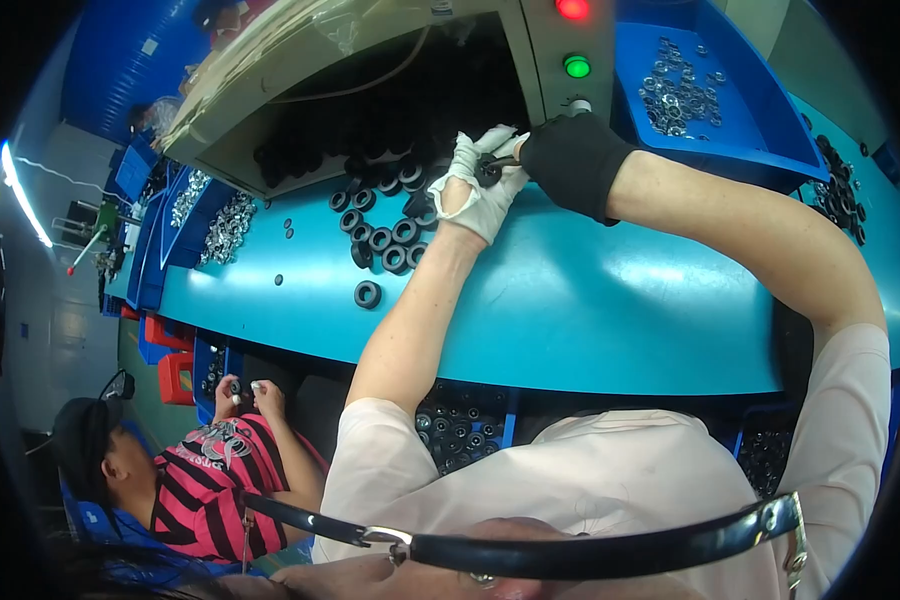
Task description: The person assembles metal inserts into black rubber rings by hand at a factory workbench, taking parts from bins and fitting them together.
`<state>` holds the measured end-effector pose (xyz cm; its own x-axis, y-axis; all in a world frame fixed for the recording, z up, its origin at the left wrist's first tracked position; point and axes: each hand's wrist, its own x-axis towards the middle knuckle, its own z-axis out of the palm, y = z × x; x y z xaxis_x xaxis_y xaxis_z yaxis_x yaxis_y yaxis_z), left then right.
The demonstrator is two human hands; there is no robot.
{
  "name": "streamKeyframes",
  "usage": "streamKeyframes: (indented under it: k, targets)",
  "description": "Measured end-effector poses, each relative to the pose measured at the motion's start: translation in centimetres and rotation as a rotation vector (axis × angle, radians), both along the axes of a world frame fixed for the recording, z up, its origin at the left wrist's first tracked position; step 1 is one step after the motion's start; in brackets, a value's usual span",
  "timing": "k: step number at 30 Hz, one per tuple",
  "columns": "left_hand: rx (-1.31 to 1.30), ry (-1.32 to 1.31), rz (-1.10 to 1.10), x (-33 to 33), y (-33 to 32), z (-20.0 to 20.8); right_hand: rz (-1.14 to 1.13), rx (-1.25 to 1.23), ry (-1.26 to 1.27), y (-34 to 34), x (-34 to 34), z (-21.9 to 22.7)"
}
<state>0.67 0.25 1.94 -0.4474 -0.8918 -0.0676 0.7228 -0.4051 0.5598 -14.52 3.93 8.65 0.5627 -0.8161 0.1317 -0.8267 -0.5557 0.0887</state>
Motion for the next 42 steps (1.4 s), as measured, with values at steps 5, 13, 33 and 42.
streamKeyframes:
  k: [5,13,33,42]
  targets:
    - [0.161,0.402,-0.164,0.6,-1.0,-1.1,-0.076,0.054,-0.025,1.1,-0.1,1.3]
    - [0.218,0.470,-0.205,0.6,-1.4,-1.7,-0.010,0.000,-0.074,0.9,-0.3,0.6]
    - [0.142,0.310,-0.298,-0.1,-0.2,-1.5,-0.131,-0.108,-0.384,13.1,-12.7,-5.6]
    - [0.105,-0.078,-0.367,-1.2,1.4,-0.8,-0.091,-0.151,-0.840,2.4,0.1,-6.3]
